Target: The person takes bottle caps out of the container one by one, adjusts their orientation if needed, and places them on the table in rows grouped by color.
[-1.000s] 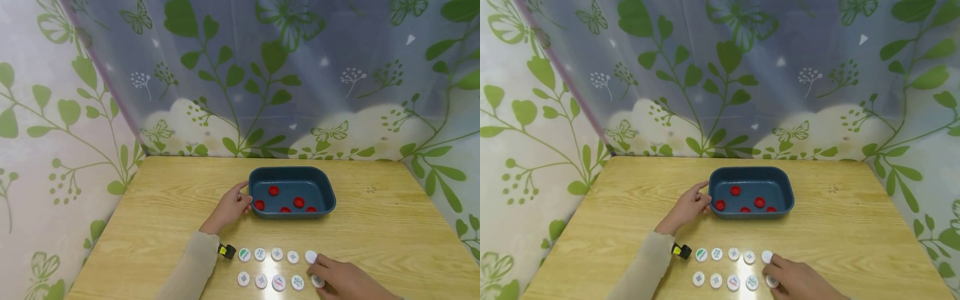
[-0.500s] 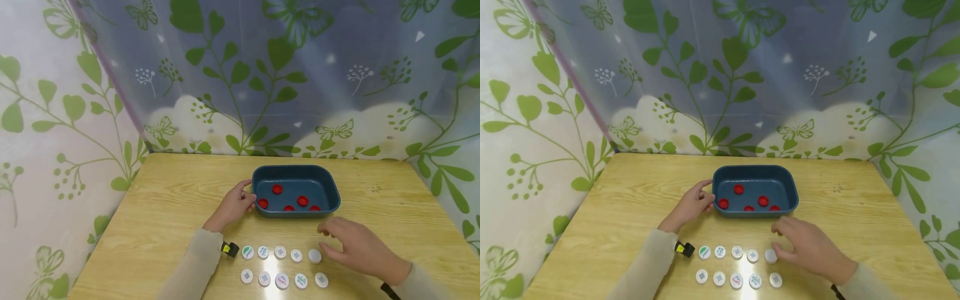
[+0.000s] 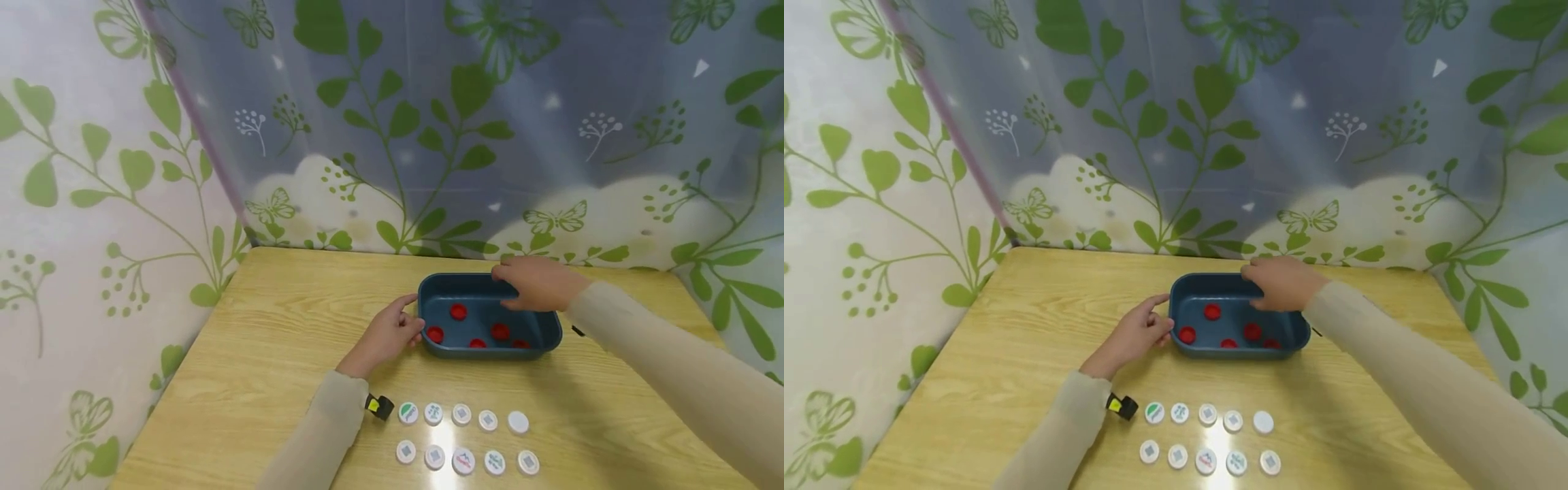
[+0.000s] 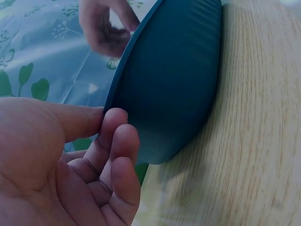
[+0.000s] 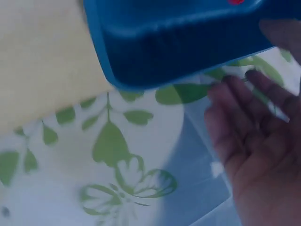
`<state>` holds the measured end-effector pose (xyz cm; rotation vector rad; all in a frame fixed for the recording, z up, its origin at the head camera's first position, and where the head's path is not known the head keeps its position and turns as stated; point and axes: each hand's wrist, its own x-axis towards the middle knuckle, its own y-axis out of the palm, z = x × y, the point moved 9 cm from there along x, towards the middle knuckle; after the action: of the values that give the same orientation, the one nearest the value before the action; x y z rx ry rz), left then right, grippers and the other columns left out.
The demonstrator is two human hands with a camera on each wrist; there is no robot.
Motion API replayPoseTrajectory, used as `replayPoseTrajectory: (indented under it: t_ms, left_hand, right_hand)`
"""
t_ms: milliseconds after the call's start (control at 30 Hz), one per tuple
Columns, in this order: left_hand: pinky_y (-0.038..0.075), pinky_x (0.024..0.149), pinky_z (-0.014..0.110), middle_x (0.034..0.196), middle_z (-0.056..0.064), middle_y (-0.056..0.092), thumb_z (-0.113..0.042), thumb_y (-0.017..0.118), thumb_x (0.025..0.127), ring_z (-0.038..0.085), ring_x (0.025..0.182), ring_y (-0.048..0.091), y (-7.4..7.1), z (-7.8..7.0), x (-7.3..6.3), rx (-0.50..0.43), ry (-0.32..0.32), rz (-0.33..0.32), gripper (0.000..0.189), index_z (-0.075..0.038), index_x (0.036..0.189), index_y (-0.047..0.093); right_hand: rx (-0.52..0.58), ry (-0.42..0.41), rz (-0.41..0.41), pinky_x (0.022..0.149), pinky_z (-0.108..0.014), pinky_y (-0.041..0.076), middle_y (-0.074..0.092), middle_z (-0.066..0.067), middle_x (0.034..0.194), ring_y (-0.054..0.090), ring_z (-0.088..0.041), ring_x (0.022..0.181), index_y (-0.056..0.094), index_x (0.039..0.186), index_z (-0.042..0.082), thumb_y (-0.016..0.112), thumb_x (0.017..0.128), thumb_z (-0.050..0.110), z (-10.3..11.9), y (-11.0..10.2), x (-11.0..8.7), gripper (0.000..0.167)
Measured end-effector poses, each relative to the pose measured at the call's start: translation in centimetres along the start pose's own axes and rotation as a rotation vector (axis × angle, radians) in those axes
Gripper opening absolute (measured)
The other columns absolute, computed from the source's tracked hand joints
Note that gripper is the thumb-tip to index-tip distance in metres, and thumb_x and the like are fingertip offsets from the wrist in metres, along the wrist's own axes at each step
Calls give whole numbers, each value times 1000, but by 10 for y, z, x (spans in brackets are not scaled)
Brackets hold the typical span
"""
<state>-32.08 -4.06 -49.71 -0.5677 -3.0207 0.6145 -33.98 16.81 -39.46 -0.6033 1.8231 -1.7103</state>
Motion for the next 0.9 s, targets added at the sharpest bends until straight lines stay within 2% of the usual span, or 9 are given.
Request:
replayPoseTrajectory:
  t_ms: [100,233,367,500,667,767,900]
  left_hand:
    - [53,73,31,84,8,71,-16,63,105,22,75,66,-3,0,0,6,-11,-3,58,-10,158,40]
    - [53,73,30,82,5,70,-18,63,105,20,75,65,-3,1,1,-2,-25,7,58,-10,158,40]
    - [52,73,30,81,5,69,-19,63,105,21,74,65,-1,1,0,-9,-11,16,61,-17,161,38]
    - [52,73,30,82,8,70,-18,62,105,18,72,64,4,0,-1,-6,25,27,64,-22,163,35]
    - [53,74,30,86,8,71,-18,62,106,18,74,64,4,-1,-1,-10,26,25,63,-21,163,36]
    - [53,75,31,86,8,71,-17,62,105,23,76,66,1,-1,-1,-13,11,15,63,-18,162,35]
    - [52,77,32,85,6,71,-18,62,106,26,77,68,-1,1,0,-2,-8,11,63,-15,162,33]
  right_hand:
    - [-31,-51,69,80,-45,57,68,-10,114,69,-27,93,67,119,9,84,89,26,8,12,25,39]
    - [-94,-119,138,83,-43,58,71,-11,115,71,-27,95,65,128,5,84,89,29,27,39,51,49]
    - [-122,-134,199,84,-41,58,73,-8,104,71,-24,92,64,133,5,83,90,31,36,63,66,54]
    - [-143,-133,217,79,-40,57,70,-4,89,68,-21,80,70,121,6,83,89,29,40,73,72,41]
    - [-137,-109,217,70,-36,56,66,0,76,62,-17,67,72,87,12,83,90,20,39,79,77,13]
    - [-142,-110,196,66,-36,55,64,1,70,59,-16,61,69,75,14,82,89,16,41,80,82,19]
    - [-187,-109,169,68,-35,57,68,1,72,63,-15,63,72,77,13,85,87,19,43,83,90,18]
